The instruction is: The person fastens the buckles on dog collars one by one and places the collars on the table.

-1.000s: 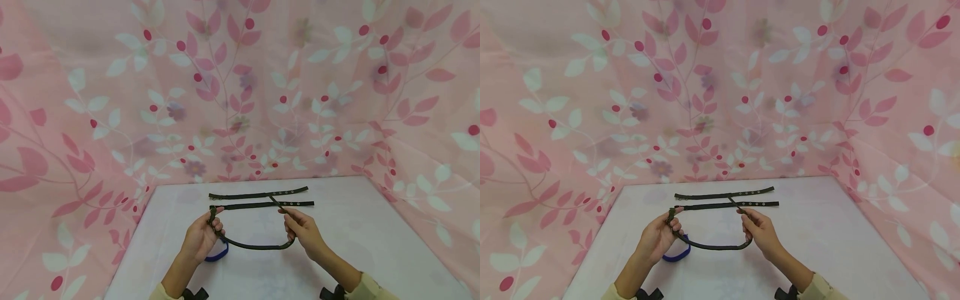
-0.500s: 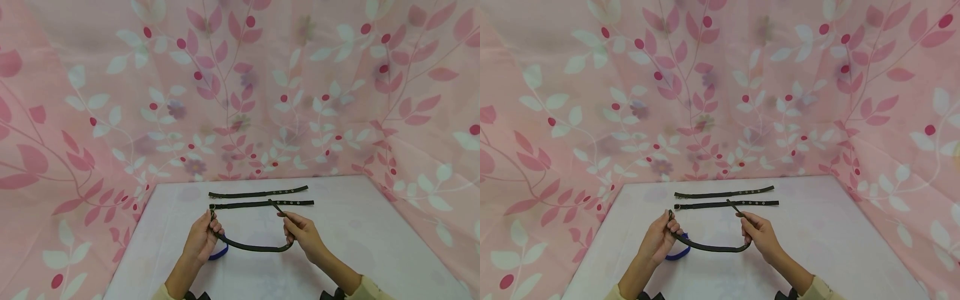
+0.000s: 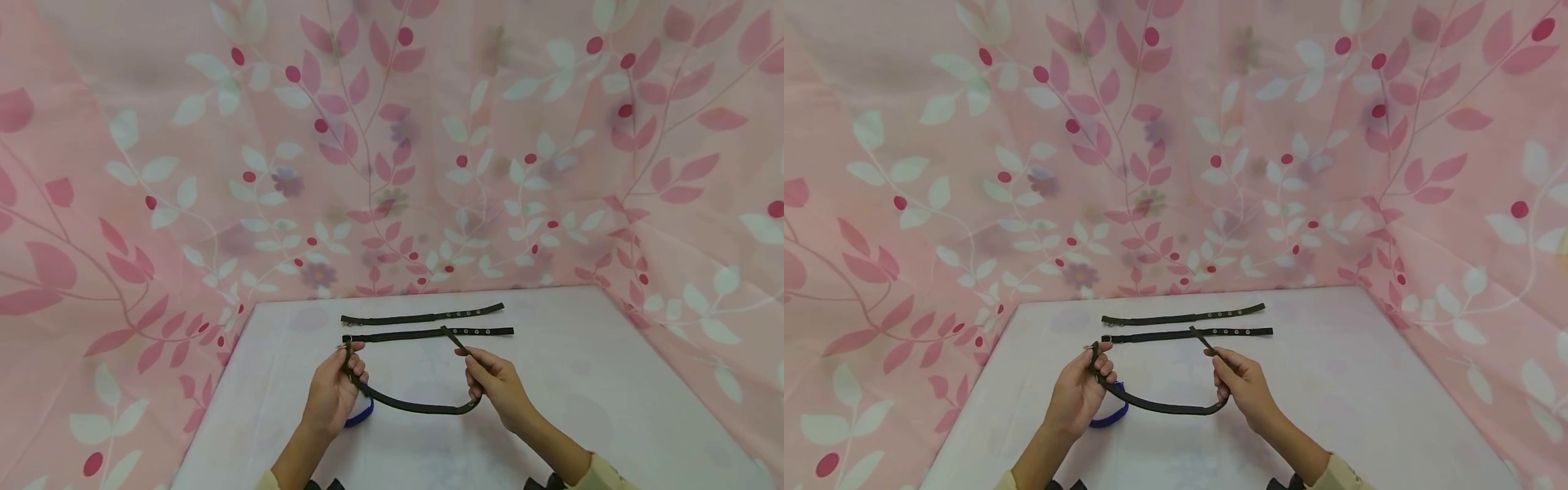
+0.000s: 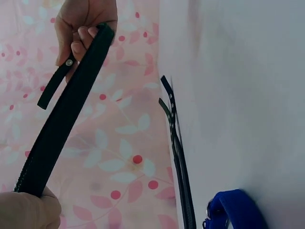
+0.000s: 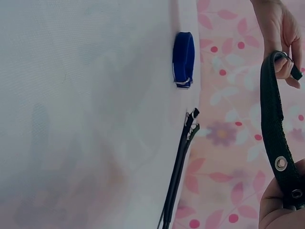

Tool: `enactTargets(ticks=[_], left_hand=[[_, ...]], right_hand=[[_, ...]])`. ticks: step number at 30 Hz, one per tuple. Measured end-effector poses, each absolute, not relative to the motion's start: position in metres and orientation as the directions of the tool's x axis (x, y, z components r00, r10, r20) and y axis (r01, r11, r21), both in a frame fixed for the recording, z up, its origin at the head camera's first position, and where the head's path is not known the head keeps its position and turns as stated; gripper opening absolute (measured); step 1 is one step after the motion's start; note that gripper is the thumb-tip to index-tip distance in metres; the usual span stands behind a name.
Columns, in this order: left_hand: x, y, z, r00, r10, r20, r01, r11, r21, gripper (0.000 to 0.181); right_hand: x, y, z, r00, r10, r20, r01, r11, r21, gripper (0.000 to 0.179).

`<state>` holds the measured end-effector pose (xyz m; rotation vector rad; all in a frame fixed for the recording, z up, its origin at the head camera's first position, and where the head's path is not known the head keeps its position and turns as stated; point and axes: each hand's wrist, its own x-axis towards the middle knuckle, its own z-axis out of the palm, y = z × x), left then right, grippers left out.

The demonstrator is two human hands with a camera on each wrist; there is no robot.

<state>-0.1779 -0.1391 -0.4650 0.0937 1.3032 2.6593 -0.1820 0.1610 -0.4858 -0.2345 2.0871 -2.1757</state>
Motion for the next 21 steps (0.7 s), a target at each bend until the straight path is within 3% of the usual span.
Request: enactTargets(ticks=[8, 14, 21], left_hand=[[-0.183, -0.134, -0.480, -0.996, 0.077, 0.036, -0.008, -0.504, 0.863, 0.042], [-0.183, -0.135, -0.482, -0.999, 0.034, 0.032, 0.017, -0.384, 0.923, 0.042], [-0.189, -0.132, -0.480, -0.986, 0.147, 0.077, 0.032, -0.282, 0.959, 0.046]], right_hand=[[-0.182, 0.160, -0.485, -0.977, -0.199, 0.077, -0.075, -0.018, -0.997, 0.035], [-0.178, 0.157, -0.476, -0.974, -0.213, 0.082, -0.088, 0.019, -0.996, 0.032], [-0.177, 0.151, -0.463, -0.957, -0.252, 0.145, -0.176, 0.104, -0.979, 0.028]])
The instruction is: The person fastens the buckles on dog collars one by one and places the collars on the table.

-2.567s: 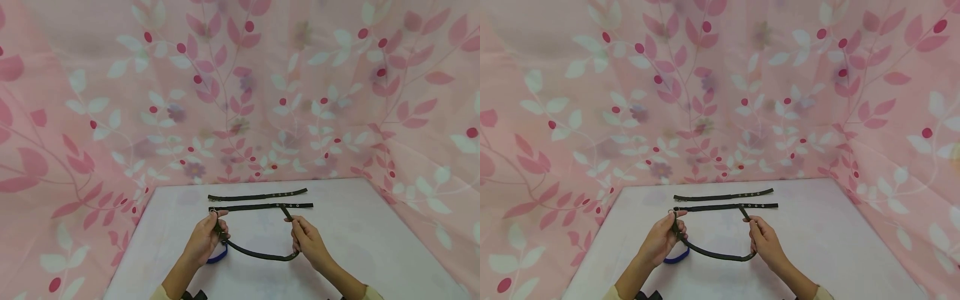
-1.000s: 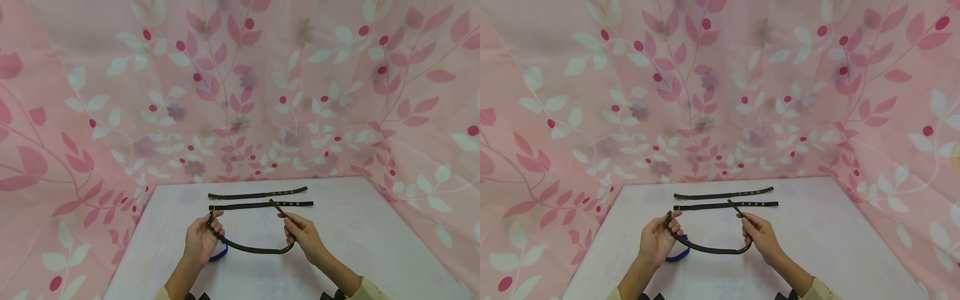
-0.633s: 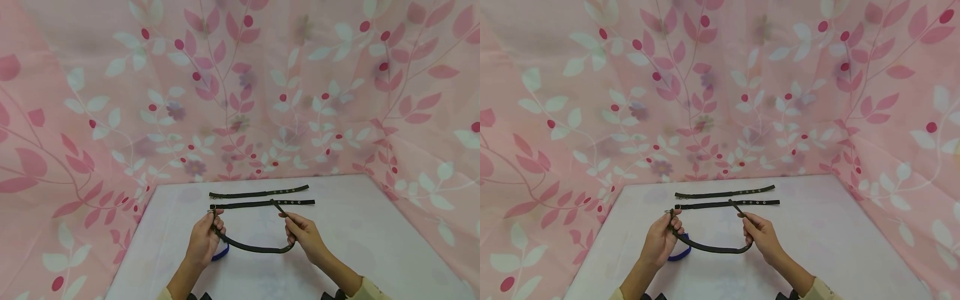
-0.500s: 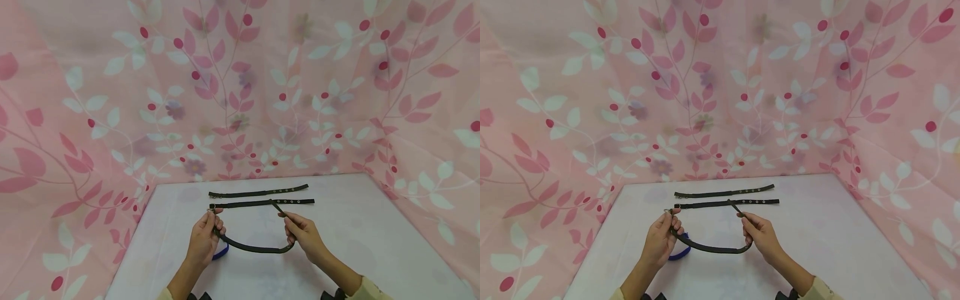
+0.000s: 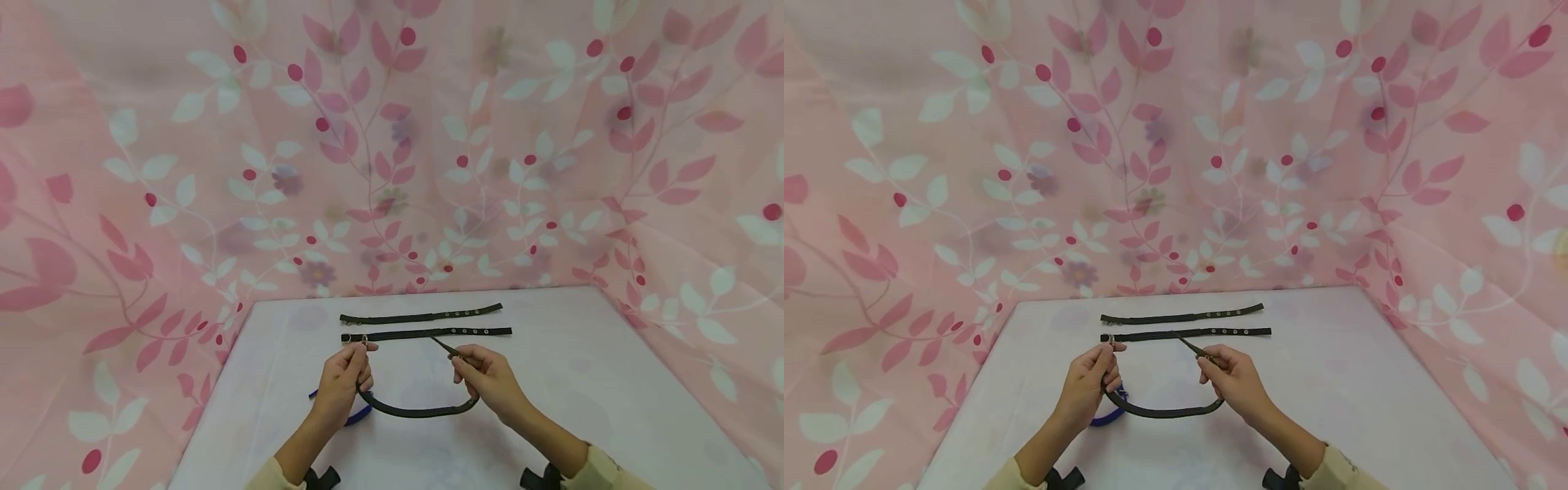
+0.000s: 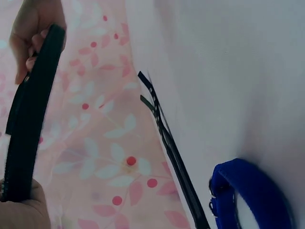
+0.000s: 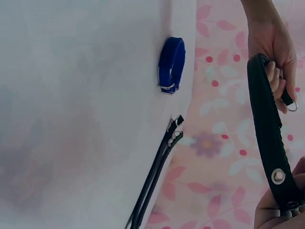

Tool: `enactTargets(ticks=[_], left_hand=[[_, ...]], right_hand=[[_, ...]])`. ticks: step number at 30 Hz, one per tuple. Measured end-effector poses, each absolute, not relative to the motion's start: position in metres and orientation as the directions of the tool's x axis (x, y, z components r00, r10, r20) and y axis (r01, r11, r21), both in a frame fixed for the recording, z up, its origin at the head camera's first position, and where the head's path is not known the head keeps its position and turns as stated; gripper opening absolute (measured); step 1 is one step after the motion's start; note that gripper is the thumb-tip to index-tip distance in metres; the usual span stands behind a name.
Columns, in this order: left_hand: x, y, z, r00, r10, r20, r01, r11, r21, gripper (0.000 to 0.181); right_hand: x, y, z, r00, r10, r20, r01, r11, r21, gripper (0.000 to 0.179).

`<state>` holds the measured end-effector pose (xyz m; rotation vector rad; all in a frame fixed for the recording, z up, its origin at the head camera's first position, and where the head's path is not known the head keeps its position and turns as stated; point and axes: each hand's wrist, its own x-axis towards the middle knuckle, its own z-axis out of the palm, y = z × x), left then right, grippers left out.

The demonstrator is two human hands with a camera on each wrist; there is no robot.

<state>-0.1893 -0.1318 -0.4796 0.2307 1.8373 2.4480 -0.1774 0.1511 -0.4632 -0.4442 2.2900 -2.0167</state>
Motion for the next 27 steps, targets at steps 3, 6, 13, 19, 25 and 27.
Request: enactTargets(ticks=[3, 6, 13, 19, 25, 27], left_hand=[[-0.190, -0.130, -0.478, -0.971, 0.207, 0.123, 0.068, -0.257, 0.964, 0.048], [-0.189, -0.129, -0.475, -0.950, 0.267, 0.160, 0.102, -0.219, 0.970, 0.044], [-0.187, -0.121, -0.468, -0.884, 0.404, 0.237, 0.209, -0.113, 0.971, 0.039], [-0.185, -0.118, -0.465, -0.861, 0.433, 0.266, 0.256, -0.083, 0.963, 0.037], [-0.186, -0.112, -0.462, -0.849, 0.470, 0.243, 0.224, -0.096, 0.970, 0.033], [-0.186, -0.110, -0.461, -0.836, 0.491, 0.245, 0.240, -0.074, 0.968, 0.031]], right_hand=[[-0.177, 0.150, -0.464, -0.946, -0.271, 0.175, -0.206, 0.092, -0.974, 0.027], [-0.177, 0.148, -0.465, -0.935, -0.292, 0.200, -0.232, 0.081, -0.969, 0.027], [-0.177, 0.137, -0.461, -0.924, -0.314, 0.217, -0.262, 0.109, -0.959, 0.025], [-0.179, 0.130, -0.461, -0.920, -0.313, 0.236, -0.284, 0.116, -0.952, 0.022], [-0.179, 0.125, -0.464, -0.908, -0.318, 0.273, -0.325, 0.123, -0.938, 0.022], [-0.178, 0.123, -0.464, -0.903, -0.321, 0.285, -0.337, 0.119, -0.934, 0.023]])
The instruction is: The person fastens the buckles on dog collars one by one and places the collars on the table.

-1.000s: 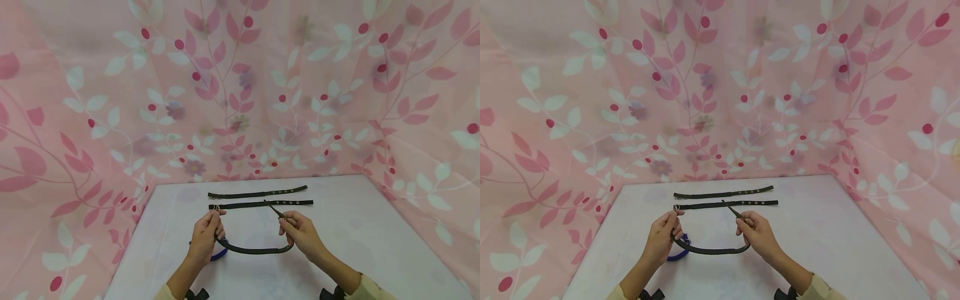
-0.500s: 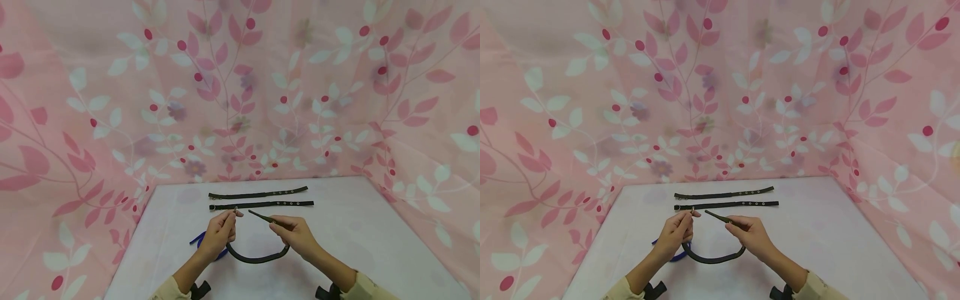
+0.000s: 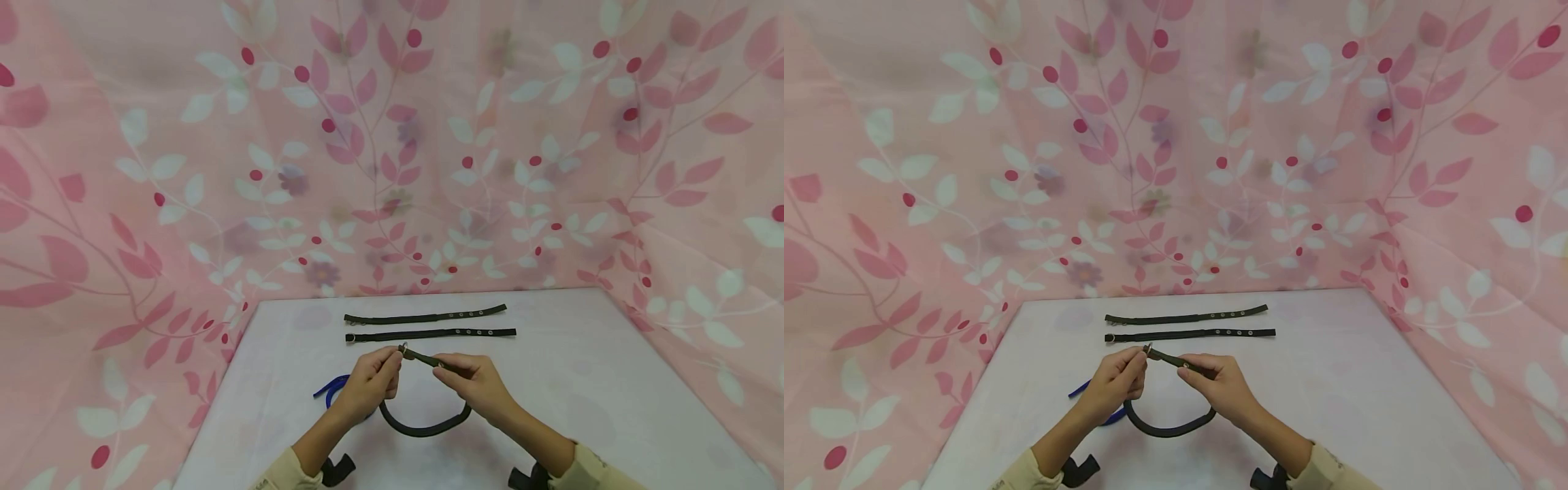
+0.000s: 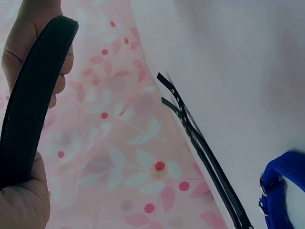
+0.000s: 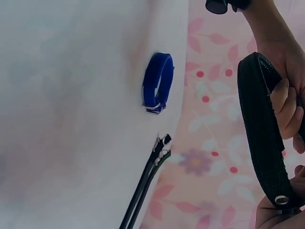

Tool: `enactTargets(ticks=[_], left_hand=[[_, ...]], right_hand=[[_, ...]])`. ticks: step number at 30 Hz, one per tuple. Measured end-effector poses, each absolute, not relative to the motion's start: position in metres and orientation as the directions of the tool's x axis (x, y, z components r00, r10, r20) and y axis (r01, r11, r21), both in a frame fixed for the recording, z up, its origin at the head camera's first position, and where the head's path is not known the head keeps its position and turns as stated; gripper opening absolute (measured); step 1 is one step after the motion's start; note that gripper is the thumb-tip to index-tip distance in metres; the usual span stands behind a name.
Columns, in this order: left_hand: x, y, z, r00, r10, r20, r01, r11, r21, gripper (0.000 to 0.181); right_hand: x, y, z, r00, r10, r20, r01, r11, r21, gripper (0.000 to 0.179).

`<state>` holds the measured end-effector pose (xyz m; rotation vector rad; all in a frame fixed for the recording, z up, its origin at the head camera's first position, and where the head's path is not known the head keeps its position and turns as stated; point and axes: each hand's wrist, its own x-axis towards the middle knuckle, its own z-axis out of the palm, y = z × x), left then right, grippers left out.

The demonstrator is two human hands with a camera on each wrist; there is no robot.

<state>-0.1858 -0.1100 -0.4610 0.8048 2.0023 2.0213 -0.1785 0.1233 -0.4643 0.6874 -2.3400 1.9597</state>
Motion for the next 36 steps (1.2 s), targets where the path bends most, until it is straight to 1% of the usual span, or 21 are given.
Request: enactTargets(ticks=[4, 8, 10, 14, 16, 20, 23, 26, 31, 36], left_hand=[[-0.185, -0.104, -0.460, -0.812, 0.526, 0.253, 0.278, -0.032, 0.960, 0.030], [-0.184, -0.099, -0.462, -0.802, 0.552, 0.226, 0.259, -0.019, 0.966, 0.030], [-0.184, -0.098, -0.464, -0.804, 0.557, 0.208, 0.242, -0.013, 0.970, 0.030], [-0.185, -0.097, -0.465, -0.817, 0.546, 0.183, 0.219, 0.000, 0.976, 0.030], [-0.186, -0.096, -0.465, -0.818, 0.550, 0.170, 0.195, -0.013, 0.981, 0.030], [-0.186, -0.094, -0.464, -0.801, 0.580, 0.147, 0.142, -0.055, 0.988, 0.034], [-0.184, -0.091, -0.464, -0.793, 0.593, 0.140, 0.110, -0.086, 0.990, 0.033], [-0.183, -0.090, -0.464, -0.805, 0.577, 0.140, 0.090, -0.114, 0.989, 0.033], [-0.187, -0.094, -0.461, -0.848, 0.503, 0.168, 0.080, -0.191, 0.978, 0.037], [-0.189, -0.099, -0.460, -0.844, 0.494, 0.208, 0.100, -0.235, 0.967, 0.032]], right_hand=[[-0.178, 0.121, -0.462, -0.893, -0.332, 0.305, -0.359, 0.113, -0.927, 0.023], [-0.178, 0.117, -0.458, -0.897, -0.329, 0.294, -0.352, 0.131, -0.927, 0.024], [-0.177, 0.115, -0.456, -0.913, -0.315, 0.260, -0.315, 0.139, -0.939, 0.023], [-0.176, 0.111, -0.453, -0.947, -0.269, 0.178, -0.214, 0.114, -0.970, 0.022], [-0.176, 0.109, -0.453, -0.955, -0.255, 0.153, -0.180, 0.086, -0.980, 0.022], [-0.178, 0.106, -0.455, -0.945, -0.277, 0.172, -0.192, 0.048, -0.980, 0.020], [-0.179, 0.105, -0.456, -0.933, -0.307, 0.187, -0.205, 0.029, -0.978, 0.020], [-0.179, 0.106, -0.457, -0.927, -0.330, 0.180, -0.200, 0.026, -0.979, 0.023], [-0.179, 0.114, -0.460, -0.929, -0.332, 0.163, -0.180, 0.021, -0.983, 0.025], [-0.178, 0.118, -0.464, -0.948, -0.280, 0.154, -0.162, 0.006, -0.987, 0.024]])
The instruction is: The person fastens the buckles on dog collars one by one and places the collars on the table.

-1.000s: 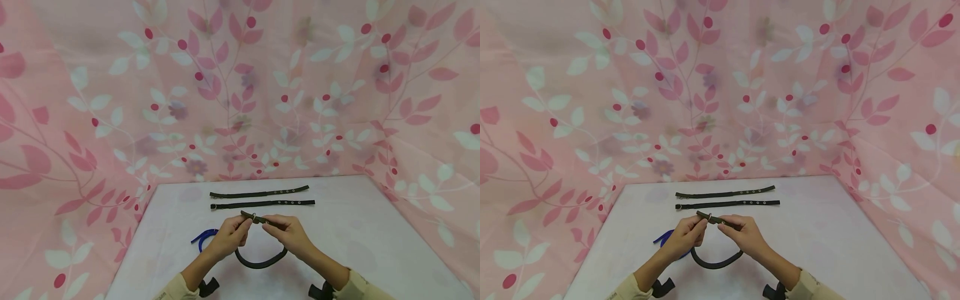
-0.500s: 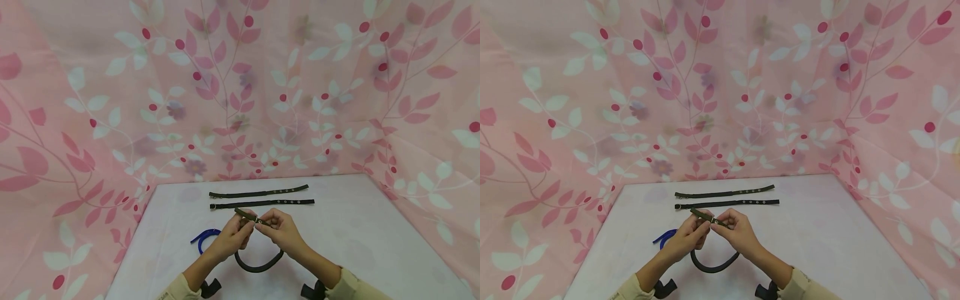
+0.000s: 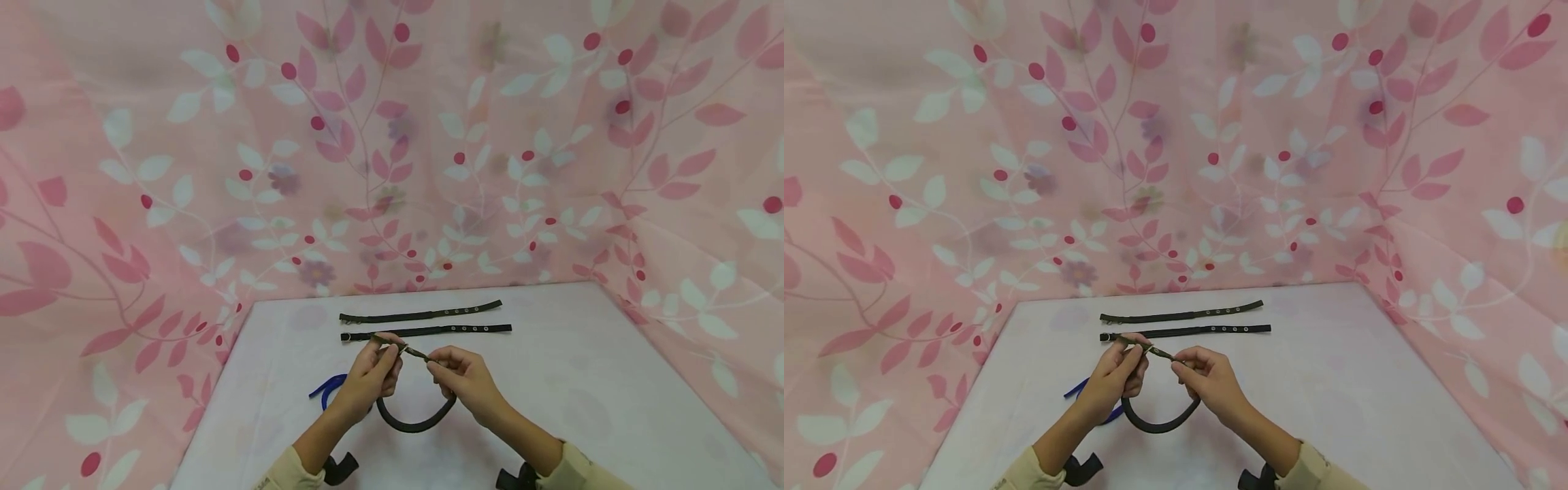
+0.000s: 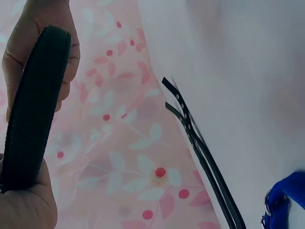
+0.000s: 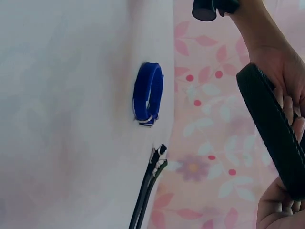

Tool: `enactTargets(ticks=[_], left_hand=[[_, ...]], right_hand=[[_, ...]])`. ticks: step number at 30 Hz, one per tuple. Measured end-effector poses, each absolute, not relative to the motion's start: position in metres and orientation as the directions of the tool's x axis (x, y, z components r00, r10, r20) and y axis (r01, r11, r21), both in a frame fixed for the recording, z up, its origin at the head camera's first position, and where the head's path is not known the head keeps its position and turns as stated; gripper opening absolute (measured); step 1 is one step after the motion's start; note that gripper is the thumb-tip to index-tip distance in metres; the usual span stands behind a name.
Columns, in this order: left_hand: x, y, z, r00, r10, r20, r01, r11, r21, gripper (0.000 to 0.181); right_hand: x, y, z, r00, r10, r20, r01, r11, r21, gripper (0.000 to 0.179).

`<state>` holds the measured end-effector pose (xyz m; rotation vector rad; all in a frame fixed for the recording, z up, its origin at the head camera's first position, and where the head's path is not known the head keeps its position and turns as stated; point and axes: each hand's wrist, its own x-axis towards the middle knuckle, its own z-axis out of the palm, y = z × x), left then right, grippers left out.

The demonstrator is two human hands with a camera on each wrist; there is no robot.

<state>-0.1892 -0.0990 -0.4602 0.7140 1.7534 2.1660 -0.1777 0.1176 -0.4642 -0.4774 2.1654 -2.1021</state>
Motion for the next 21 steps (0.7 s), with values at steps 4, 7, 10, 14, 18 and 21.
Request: enactTargets(ticks=[4, 7, 10, 14, 18, 21], left_hand=[[-0.187, -0.095, -0.459, -0.854, 0.482, 0.195, 0.101, -0.214, 0.972, 0.030], [-0.187, -0.092, -0.459, -0.869, 0.466, 0.168, 0.082, -0.199, 0.977, 0.035], [-0.186, -0.089, -0.461, -0.880, 0.452, 0.148, 0.074, -0.177, 0.981, 0.040], [-0.185, -0.085, -0.464, -0.891, 0.435, 0.128, 0.076, -0.136, 0.988, 0.046], [-0.183, -0.081, -0.466, -0.907, 0.405, 0.114, 0.071, -0.118, 0.990, 0.043], [-0.183, -0.078, -0.467, -0.917, 0.388, 0.092, 0.054, -0.107, 0.993, 0.037]], right_hand=[[-0.178, 0.116, -0.466, -0.961, -0.217, 0.173, -0.176, -0.007, -0.984, 0.024], [-0.177, 0.112, -0.467, -0.963, -0.173, 0.205, -0.206, -0.015, -0.979, 0.021], [-0.174, 0.108, -0.471, -0.945, -0.110, 0.308, -0.315, 0.061, -0.947, 0.014], [-0.170, 0.102, -0.475, -0.855, -0.064, 0.514, -0.515, 0.220, -0.828, 0.009], [-0.172, 0.097, -0.475, -0.779, -0.084, 0.622, -0.618, 0.270, -0.738, 0.009], [-0.173, 0.096, -0.474, -0.762, -0.094, 0.640, -0.637, 0.284, -0.717, 0.009]])
